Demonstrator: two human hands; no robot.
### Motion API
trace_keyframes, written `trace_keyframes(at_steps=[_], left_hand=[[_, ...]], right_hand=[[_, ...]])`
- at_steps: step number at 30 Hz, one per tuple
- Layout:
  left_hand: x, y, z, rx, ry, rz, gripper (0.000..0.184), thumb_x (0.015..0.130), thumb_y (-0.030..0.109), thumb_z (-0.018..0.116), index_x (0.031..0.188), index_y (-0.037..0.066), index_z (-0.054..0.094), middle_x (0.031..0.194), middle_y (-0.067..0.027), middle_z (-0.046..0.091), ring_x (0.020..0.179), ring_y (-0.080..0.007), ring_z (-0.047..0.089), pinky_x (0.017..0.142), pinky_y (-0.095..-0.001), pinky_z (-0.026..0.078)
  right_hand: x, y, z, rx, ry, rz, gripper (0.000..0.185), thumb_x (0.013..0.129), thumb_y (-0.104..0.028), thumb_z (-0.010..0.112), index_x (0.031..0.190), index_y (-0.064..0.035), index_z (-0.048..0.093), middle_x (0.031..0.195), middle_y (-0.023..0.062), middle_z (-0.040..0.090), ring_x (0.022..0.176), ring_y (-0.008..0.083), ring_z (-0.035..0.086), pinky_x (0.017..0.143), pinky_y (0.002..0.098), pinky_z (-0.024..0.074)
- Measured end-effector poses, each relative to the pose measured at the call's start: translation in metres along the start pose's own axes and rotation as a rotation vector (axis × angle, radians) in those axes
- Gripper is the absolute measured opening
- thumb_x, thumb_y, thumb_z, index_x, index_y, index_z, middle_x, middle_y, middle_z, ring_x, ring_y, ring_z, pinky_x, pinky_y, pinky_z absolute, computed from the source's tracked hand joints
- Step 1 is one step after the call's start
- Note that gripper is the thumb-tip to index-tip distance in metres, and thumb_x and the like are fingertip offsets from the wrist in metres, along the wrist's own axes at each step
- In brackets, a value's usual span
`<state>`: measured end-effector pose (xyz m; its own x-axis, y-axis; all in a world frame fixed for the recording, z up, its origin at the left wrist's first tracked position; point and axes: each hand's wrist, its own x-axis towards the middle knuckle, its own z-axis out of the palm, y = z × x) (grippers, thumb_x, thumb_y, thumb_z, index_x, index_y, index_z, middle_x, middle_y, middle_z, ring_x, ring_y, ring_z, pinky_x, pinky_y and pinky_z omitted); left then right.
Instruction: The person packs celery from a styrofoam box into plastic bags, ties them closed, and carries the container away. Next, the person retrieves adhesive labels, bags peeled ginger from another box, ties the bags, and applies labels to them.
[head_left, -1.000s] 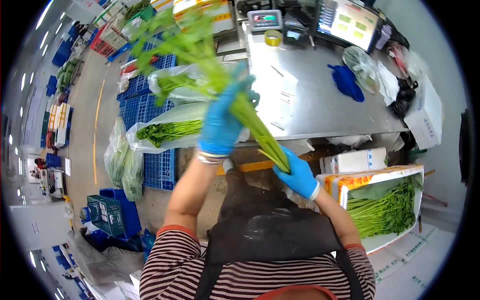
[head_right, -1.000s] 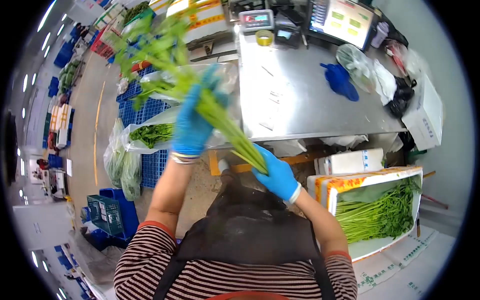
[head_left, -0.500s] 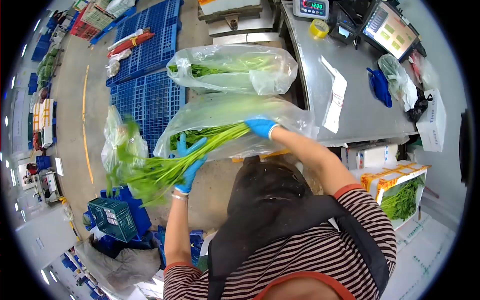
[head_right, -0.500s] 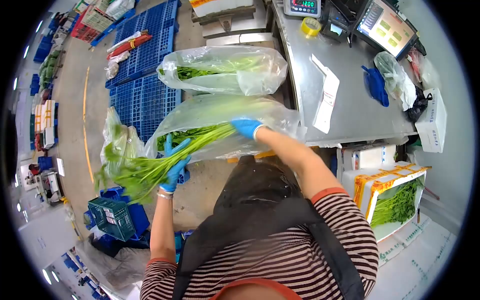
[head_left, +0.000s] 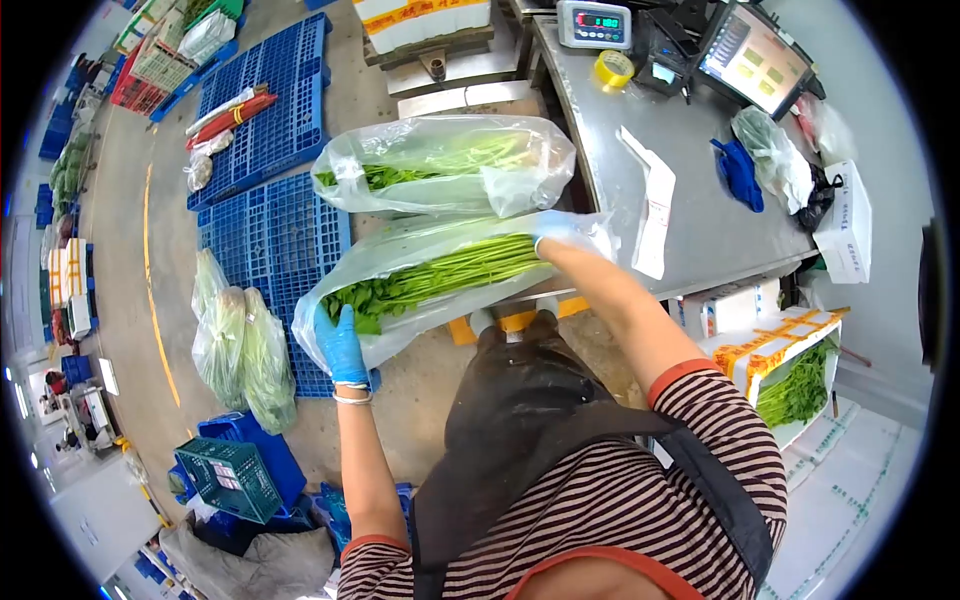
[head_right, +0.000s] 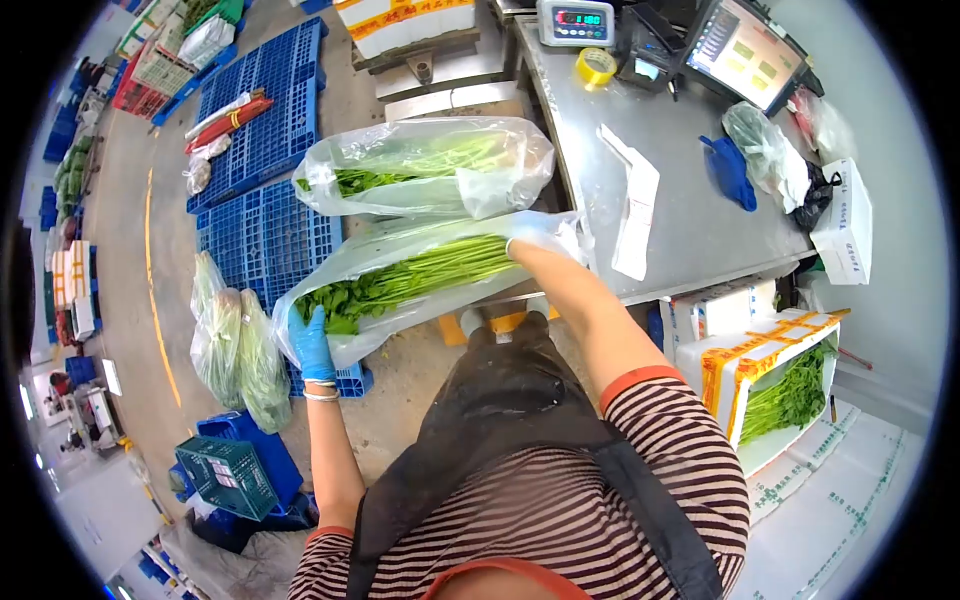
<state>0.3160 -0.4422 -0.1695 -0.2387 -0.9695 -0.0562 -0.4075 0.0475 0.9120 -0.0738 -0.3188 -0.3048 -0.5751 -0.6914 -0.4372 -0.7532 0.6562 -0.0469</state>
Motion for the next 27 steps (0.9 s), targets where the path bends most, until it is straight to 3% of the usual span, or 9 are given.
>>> trace_keyframes(at_steps=[4, 5, 6, 7, 8, 10, 16, 22, 27], left_hand=[[-0.012, 0.016, 0.003, -0.362, -0.100, -0.192, 0.037, 0.092, 0.010, 0.059, 0.127, -0.001, 0.053, 0.119, -0.0107, 0.060, 0.102, -0.0204, 0.056, 0.089, -0.0327, 0.046], [-0.014, 0.017, 0.005, -0.382, -0.108, -0.248, 0.039, 0.092, 0.012, 0.059, 0.129, 0.000, 0.052, 0.119, -0.0089, 0.059, 0.102, -0.0188, 0.055, 0.088, -0.0315, 0.046], [-0.021, 0.031, 0.010, -0.414, -0.095, -0.318, 0.042, 0.093, 0.014, 0.060, 0.131, 0.002, 0.050, 0.119, -0.0068, 0.058, 0.103, -0.0170, 0.054, 0.086, -0.0301, 0.045], [-0.028, 0.046, 0.014, -0.446, -0.080, -0.389, 0.045, 0.093, 0.016, 0.060, 0.134, 0.003, 0.049, 0.119, -0.0047, 0.057, 0.103, -0.0152, 0.053, 0.085, -0.0287, 0.045], [-0.038, 0.063, 0.019, -0.488, -0.038, -0.472, 0.048, 0.093, 0.018, 0.060, 0.136, 0.004, 0.047, 0.118, -0.0024, 0.057, 0.103, -0.0132, 0.052, 0.084, -0.0271, 0.044], [-0.050, 0.088, 0.029, -0.477, -0.198, -0.487, 0.046, 0.093, 0.020, 0.060, 0.136, 0.006, 0.051, 0.121, -0.0010, 0.058, 0.102, -0.0116, 0.055, 0.086, -0.0266, 0.043], [-0.068, 0.125, 0.075, -0.390, -0.579, -0.449, 0.045, 0.095, 0.022, 0.057, 0.137, 0.005, 0.053, 0.132, -0.0059, 0.058, 0.116, -0.0166, 0.057, 0.096, -0.0279, 0.043], [-0.080, 0.130, 0.122, -0.320, -0.792, -0.456, 0.043, 0.094, 0.022, 0.059, 0.134, 0.005, 0.056, 0.129, -0.0053, 0.061, 0.114, -0.0164, 0.058, 0.097, -0.0311, 0.042], [-0.088, 0.134, 0.148, -0.307, -0.938, -0.466, 0.041, 0.095, 0.019, 0.059, 0.133, 0.003, 0.056, 0.129, -0.0054, 0.061, 0.114, -0.0163, 0.058, 0.097, -0.0318, 0.042]], right_hand=[[-0.040, 0.016, 0.035, 0.024, 0.238, -0.207, 0.026, 0.086, -0.022, 0.056, 0.096, 0.0000, 0.068, 0.096, 0.0242, 0.066, 0.094, 0.0404, 0.064, 0.085, 0.0440, 0.0503], [-0.088, 0.009, 0.002, 0.157, 0.251, -0.350, 0.030, 0.081, -0.014, 0.061, 0.106, 0.0011, 0.065, 0.106, 0.0271, 0.064, 0.101, 0.0410, 0.062, 0.088, 0.0449, 0.0498], [-0.130, 0.007, -0.043, 0.308, 0.060, -0.492, 0.042, 0.082, -0.016, 0.065, 0.119, 0.0019, 0.058, 0.114, 0.0272, 0.061, 0.105, 0.0404, 0.060, 0.090, 0.0461, 0.0489], [-0.159, 0.013, -0.042, 0.388, 0.209, -0.691, 0.054, 0.083, -0.022, 0.068, 0.129, 0.0000, 0.052, 0.117, 0.0248, 0.061, 0.106, 0.0405, 0.060, 0.090, 0.0466, 0.0491], [-0.186, 0.011, -0.071, 0.425, -0.078, -0.647, 0.057, 0.087, -0.031, 0.065, 0.134, -0.0037, 0.048, 0.123, 0.0237, 0.059, 0.109, 0.0395, 0.059, 0.092, 0.0459, 0.0488], [-0.220, 0.021, -0.077, 0.537, -0.101, -0.658, 0.059, 0.089, -0.035, 0.061, 0.139, -0.0073, 0.046, 0.122, 0.0204, 0.060, 0.106, 0.0380, 0.061, 0.089, 0.0448, 0.0498], [-0.272, 0.085, -0.092, 0.653, -0.010, -0.287, 0.047, 0.095, -0.035, 0.054, 0.138, -0.0166, 0.049, 0.112, 0.0146, 0.066, 0.093, 0.0341, 0.065, 0.080, 0.0418, 0.0528], [-0.302, 0.130, -0.071, 0.666, 0.124, -0.043, 0.038, 0.095, -0.036, 0.052, 0.130, -0.0204, 0.058, 0.106, 0.0138, 0.068, 0.091, 0.0342, 0.066, 0.079, 0.0420, 0.0530], [-0.333, 0.137, -0.067, 0.679, 0.027, 0.147, 0.037, 0.095, -0.037, 0.054, 0.127, -0.0204, 0.060, 0.111, 0.0143, 0.067, 0.094, 0.0350, 0.066, 0.080, 0.0414, 0.0529]])
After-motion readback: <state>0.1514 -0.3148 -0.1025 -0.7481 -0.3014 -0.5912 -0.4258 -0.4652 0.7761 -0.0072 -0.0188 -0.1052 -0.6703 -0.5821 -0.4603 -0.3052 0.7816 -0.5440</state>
